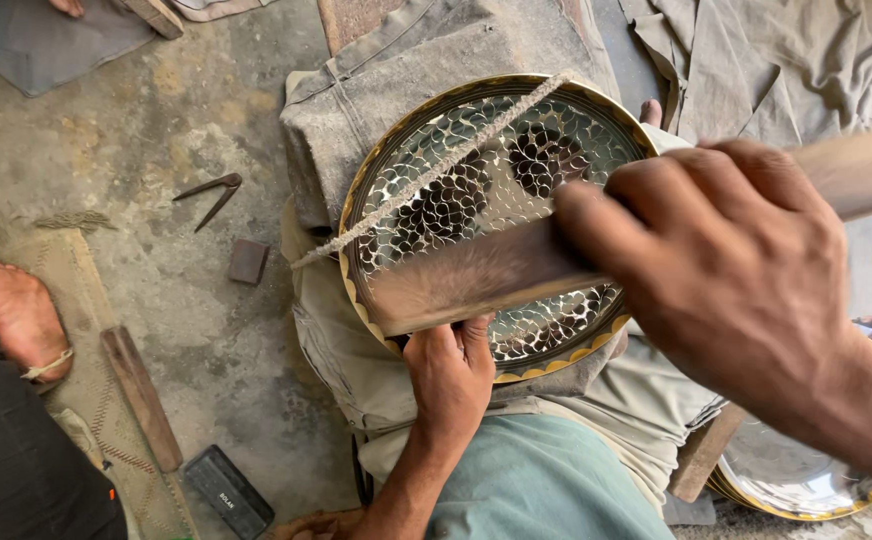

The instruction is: The person uses a wooden mallet to repeatedly strike a small metal punch held against a round metal plate, creating a textured pattern. The plate is secured with a rope and rests on a cloth-covered surface.

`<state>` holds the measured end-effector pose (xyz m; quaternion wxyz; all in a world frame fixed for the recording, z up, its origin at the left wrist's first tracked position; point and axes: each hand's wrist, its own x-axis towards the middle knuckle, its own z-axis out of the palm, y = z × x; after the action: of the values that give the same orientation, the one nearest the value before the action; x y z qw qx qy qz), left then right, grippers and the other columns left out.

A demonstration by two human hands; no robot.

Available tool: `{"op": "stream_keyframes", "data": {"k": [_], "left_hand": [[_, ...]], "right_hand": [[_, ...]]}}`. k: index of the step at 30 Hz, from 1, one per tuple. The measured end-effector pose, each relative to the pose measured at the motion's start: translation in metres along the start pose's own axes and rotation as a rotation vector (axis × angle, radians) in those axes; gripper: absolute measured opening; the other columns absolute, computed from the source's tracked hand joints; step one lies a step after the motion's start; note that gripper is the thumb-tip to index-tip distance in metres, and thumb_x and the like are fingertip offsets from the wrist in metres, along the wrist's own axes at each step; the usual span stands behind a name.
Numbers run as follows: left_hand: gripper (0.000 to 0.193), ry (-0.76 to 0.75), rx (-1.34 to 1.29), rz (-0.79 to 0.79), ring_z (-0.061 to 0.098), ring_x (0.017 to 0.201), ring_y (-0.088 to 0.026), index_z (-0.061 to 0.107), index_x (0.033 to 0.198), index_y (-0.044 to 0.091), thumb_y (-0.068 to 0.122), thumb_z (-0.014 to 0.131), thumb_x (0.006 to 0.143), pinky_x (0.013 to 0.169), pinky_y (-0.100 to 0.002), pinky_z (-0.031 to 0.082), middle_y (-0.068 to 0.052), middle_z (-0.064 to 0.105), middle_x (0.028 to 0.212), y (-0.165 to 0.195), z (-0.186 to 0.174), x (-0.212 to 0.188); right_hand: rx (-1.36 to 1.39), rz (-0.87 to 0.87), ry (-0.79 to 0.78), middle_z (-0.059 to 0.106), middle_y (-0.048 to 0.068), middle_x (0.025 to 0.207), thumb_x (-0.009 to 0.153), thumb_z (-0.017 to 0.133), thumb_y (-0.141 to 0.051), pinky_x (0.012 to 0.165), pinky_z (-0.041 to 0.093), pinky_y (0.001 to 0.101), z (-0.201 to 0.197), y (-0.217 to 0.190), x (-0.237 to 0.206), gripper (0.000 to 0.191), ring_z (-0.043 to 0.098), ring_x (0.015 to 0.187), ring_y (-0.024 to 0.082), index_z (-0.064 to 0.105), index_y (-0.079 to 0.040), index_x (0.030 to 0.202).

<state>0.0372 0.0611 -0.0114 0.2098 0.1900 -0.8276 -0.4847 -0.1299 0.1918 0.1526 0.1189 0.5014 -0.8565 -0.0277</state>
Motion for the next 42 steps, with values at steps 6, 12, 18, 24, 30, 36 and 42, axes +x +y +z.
{"op": "stream_keyframes", "data": {"k": [6,12,18,24,30,36,42], "left_hand": [[0.012,0.003,0.108,0.0,0.071,0.078,-0.028,0.061,0.105,0.002,0.014,0.063,0.103,0.069,-0.041,0.054,-0.01,0.069,0.088,-0.008,0.003,-0.01],[0.01,0.022,0.116,-0.004,0.066,0.066,-0.023,0.062,0.088,-0.002,0.006,0.067,0.093,0.058,-0.037,0.05,-0.012,0.066,0.076,-0.015,0.007,-0.016],[0.03,-0.1,0.225,-0.17,0.061,0.05,-0.024,0.06,0.064,0.0,0.004,0.071,0.092,0.05,-0.041,0.042,-0.013,0.059,0.057,-0.019,0.009,-0.018],[0.014,0.048,0.03,-0.048,0.064,0.058,-0.024,0.061,0.095,-0.006,0.004,0.069,0.091,0.053,-0.04,0.049,-0.011,0.063,0.074,-0.015,0.009,-0.018],[0.018,-0.046,0.092,0.001,0.067,0.065,-0.027,0.059,0.102,0.002,0.001,0.073,0.091,0.062,-0.039,0.054,-0.011,0.065,0.076,-0.005,-0.002,0.001],[0.032,0.052,-0.102,-0.042,0.076,0.097,-0.025,0.05,0.123,-0.004,0.0,0.069,0.097,0.084,-0.032,0.066,-0.016,0.072,0.105,0.011,-0.038,0.025],[0.038,-0.117,-0.26,-0.188,0.076,0.093,-0.018,0.052,0.123,-0.002,0.012,0.072,0.094,0.068,-0.025,0.064,-0.011,0.072,0.105,0.016,-0.026,0.042]], "right_hand": [[-0.059,-0.088,-0.079,0.072,-0.002,0.093,0.088,0.07,-0.023,0.085,0.052,0.0362,-0.002,-0.008,0.013,0.029,0.07,0.088,0.02,0.071,-0.022,0.118],[-0.061,-0.093,-0.117,0.071,-0.003,0.092,0.083,0.072,-0.026,0.087,0.052,0.0376,-0.017,-0.015,0.023,0.032,0.071,0.09,0.02,0.07,-0.024,0.115],[-0.206,-0.162,-0.082,0.071,-0.006,0.094,0.083,0.073,-0.032,0.087,0.051,0.0344,-0.025,-0.02,0.028,0.035,0.07,0.092,0.015,0.069,-0.025,0.118],[-0.327,-0.156,-0.202,0.068,-0.006,0.092,0.094,0.065,-0.035,0.085,0.05,0.035,-0.02,-0.02,0.008,0.035,0.068,0.088,0.014,0.067,-0.026,0.127],[-0.316,-0.11,-0.331,0.071,-0.005,0.097,0.087,0.068,-0.036,0.089,0.051,0.037,-0.016,-0.016,-0.008,0.05,0.069,0.091,0.017,0.063,-0.029,0.136],[0.266,0.316,-0.206,0.071,0.01,0.107,0.078,0.078,-0.012,0.084,0.058,0.0401,-0.003,0.007,-0.046,0.056,0.072,0.09,0.025,0.063,-0.011,0.132],[0.438,0.61,-0.237,0.067,0.024,0.098,0.081,0.078,-0.002,0.066,0.058,0.0398,0.028,0.028,-0.079,0.052,0.071,0.078,0.034,0.059,0.008,0.128]]}}
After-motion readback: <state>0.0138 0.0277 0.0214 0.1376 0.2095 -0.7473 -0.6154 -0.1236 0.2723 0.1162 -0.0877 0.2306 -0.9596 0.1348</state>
